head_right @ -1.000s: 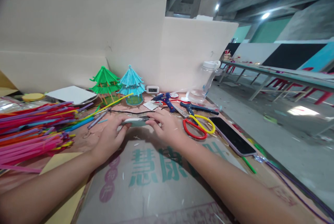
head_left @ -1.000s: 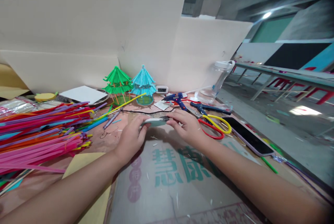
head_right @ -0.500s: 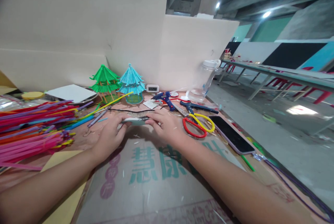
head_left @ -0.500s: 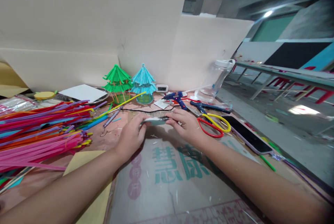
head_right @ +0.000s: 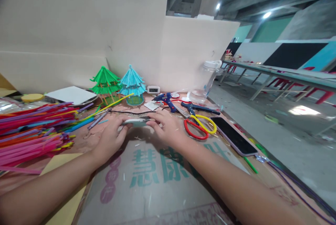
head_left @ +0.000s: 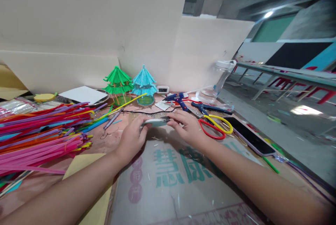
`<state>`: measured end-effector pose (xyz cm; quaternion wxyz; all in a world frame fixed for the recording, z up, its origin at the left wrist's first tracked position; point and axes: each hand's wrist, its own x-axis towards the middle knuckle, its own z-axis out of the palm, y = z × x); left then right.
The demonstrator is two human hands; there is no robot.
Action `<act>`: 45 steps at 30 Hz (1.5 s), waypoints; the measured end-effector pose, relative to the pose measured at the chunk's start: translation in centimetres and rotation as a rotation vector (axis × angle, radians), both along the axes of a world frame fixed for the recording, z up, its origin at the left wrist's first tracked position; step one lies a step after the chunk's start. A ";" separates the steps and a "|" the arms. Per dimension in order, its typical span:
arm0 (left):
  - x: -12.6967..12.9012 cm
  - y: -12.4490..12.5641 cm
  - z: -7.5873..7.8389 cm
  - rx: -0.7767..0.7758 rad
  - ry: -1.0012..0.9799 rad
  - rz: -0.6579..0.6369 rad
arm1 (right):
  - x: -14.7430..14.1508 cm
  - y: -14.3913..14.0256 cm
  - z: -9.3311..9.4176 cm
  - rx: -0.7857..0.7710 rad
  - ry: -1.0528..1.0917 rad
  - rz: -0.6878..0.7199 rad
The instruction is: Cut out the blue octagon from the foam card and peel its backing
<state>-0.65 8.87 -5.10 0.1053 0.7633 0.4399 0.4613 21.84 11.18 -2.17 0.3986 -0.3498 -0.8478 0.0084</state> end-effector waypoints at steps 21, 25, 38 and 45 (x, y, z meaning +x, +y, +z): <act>0.0 -0.3 0.2 0.008 0.040 -0.033 | -0.1 -0.1 0.1 0.033 -0.059 0.033; 0.0 -0.2 0.1 0.007 0.016 -0.019 | -0.2 -0.1 0.2 -0.002 0.012 0.012; 0.1 -0.4 0.2 -0.001 0.020 -0.041 | -0.2 -0.4 0.3 0.053 -0.108 0.013; 0.2 -0.4 0.2 -0.001 0.021 -0.041 | -0.1 -0.3 0.2 0.103 -0.138 0.004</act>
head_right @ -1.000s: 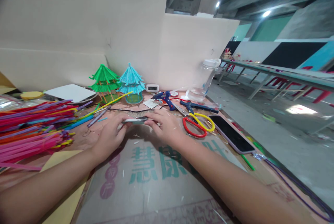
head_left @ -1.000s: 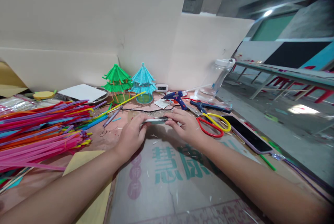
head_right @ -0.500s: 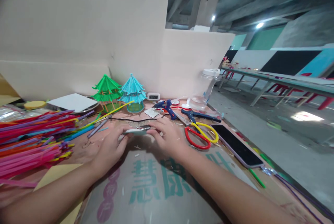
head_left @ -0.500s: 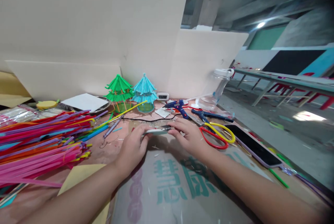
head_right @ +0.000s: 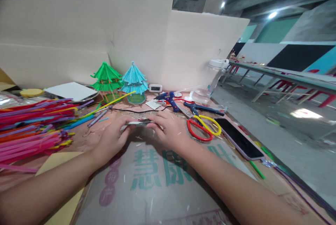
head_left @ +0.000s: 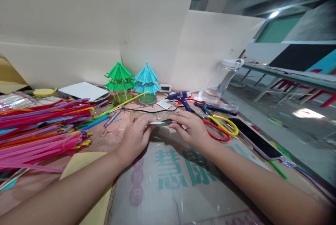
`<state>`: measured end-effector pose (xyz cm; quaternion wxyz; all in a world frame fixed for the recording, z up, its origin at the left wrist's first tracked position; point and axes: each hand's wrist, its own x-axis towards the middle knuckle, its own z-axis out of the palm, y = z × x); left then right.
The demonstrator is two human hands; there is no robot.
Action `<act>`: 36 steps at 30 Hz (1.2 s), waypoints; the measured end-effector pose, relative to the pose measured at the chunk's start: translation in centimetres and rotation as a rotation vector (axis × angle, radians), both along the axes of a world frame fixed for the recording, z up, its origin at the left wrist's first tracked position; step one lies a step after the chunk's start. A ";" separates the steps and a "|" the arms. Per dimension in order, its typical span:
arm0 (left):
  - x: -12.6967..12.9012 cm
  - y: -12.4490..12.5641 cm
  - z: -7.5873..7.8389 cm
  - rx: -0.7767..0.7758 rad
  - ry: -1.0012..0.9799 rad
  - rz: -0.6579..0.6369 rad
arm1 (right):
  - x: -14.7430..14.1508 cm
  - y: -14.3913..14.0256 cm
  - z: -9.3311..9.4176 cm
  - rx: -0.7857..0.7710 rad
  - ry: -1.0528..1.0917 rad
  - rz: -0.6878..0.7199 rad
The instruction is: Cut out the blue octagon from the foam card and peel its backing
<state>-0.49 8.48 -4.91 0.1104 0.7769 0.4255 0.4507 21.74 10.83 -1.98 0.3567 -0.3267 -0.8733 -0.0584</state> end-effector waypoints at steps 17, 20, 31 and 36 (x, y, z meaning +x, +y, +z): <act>0.0 0.1 0.1 0.039 0.019 0.016 | 0.1 0.0 0.2 -0.152 0.128 -0.024; 0.0 -0.1 0.2 0.064 0.038 0.014 | -0.1 -0.2 0.2 -0.131 0.092 -0.009; 0.0 -0.3 0.2 0.085 0.042 -0.027 | -0.2 -0.3 0.5 -0.086 0.028 0.021; 0.0 -0.3 0.2 0.075 0.044 -0.026 | -0.3 -0.3 0.2 -0.066 0.045 0.012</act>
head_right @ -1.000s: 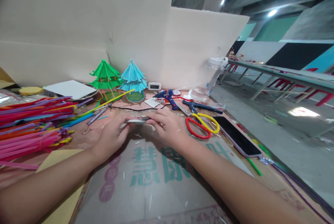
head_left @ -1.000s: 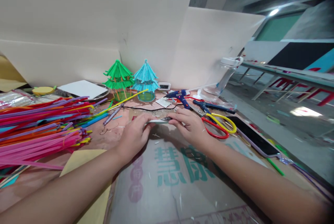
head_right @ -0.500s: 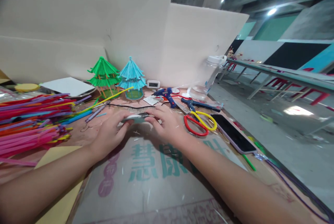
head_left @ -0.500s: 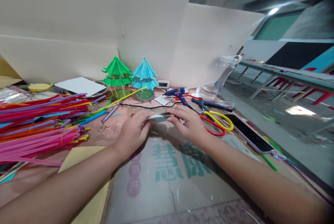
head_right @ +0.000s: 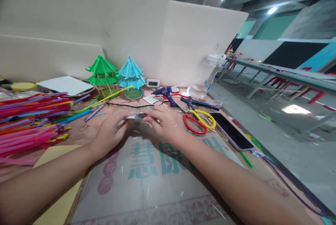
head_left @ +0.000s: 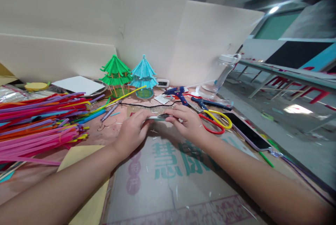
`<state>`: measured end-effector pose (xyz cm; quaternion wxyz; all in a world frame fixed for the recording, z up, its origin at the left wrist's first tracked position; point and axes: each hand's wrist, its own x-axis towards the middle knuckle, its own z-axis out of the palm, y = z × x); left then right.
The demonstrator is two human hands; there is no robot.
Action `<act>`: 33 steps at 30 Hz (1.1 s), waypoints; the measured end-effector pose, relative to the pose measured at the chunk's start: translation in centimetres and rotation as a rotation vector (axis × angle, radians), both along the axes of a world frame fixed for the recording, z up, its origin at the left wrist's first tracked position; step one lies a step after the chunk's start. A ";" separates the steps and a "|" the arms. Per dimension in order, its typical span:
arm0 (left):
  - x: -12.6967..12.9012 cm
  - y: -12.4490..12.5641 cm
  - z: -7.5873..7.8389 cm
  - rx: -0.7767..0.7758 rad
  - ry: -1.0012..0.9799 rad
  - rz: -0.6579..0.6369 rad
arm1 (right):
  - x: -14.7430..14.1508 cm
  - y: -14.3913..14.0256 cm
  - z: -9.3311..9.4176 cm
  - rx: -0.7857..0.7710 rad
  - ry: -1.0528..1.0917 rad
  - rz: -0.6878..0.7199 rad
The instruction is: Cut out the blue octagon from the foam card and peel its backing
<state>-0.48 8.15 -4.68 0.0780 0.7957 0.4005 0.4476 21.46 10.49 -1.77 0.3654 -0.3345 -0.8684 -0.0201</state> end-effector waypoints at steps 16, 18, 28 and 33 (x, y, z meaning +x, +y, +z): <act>0.2 -0.7 4.1 -0.237 -0.206 0.094 | 2.8 -0.2 3.9 -0.192 0.224 -0.181; 0.3 -1.5 4.6 -0.319 -0.213 0.049 | 3.2 -1.6 4.0 -0.210 0.236 -0.202; 0.9 -6.4 5.9 -0.448 -0.326 -0.035 | 2.3 -7.4 6.0 -0.352 0.247 -0.232; 0.7 -7.1 5.1 -0.409 -0.314 0.040 | 1.5 -7.3 3.4 -0.269 0.351 -0.165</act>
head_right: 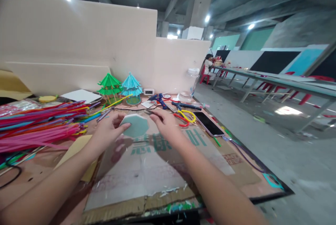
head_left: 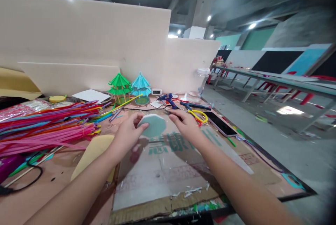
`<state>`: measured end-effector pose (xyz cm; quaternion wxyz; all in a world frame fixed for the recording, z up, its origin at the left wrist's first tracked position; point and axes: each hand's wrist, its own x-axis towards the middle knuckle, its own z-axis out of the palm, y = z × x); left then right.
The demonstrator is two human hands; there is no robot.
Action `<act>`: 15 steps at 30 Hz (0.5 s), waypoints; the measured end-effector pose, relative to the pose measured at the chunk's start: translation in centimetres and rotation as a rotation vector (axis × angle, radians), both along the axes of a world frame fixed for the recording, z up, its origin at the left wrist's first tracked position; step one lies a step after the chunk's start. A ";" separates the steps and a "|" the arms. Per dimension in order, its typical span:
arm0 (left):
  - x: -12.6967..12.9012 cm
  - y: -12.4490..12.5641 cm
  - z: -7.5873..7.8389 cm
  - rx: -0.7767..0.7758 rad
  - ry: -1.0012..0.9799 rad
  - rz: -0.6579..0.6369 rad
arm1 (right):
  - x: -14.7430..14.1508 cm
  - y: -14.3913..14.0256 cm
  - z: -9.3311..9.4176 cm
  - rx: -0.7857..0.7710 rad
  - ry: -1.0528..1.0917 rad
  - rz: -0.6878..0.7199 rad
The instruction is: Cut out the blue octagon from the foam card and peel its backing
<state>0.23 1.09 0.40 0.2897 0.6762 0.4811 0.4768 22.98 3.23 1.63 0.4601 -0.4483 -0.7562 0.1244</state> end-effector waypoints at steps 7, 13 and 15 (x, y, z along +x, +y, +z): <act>-0.3 -0.2 -0.8 -0.036 0.064 -0.041 | -1.0 -0.8 -2.3 -0.251 0.059 0.037; -0.7 -0.1 -1.0 -0.092 0.130 -0.123 | -1.6 -0.9 -2.4 -0.382 0.124 0.145; -0.9 -0.1 -1.0 -0.147 0.128 -0.127 | -1.6 -0.8 -2.7 -0.385 0.111 0.127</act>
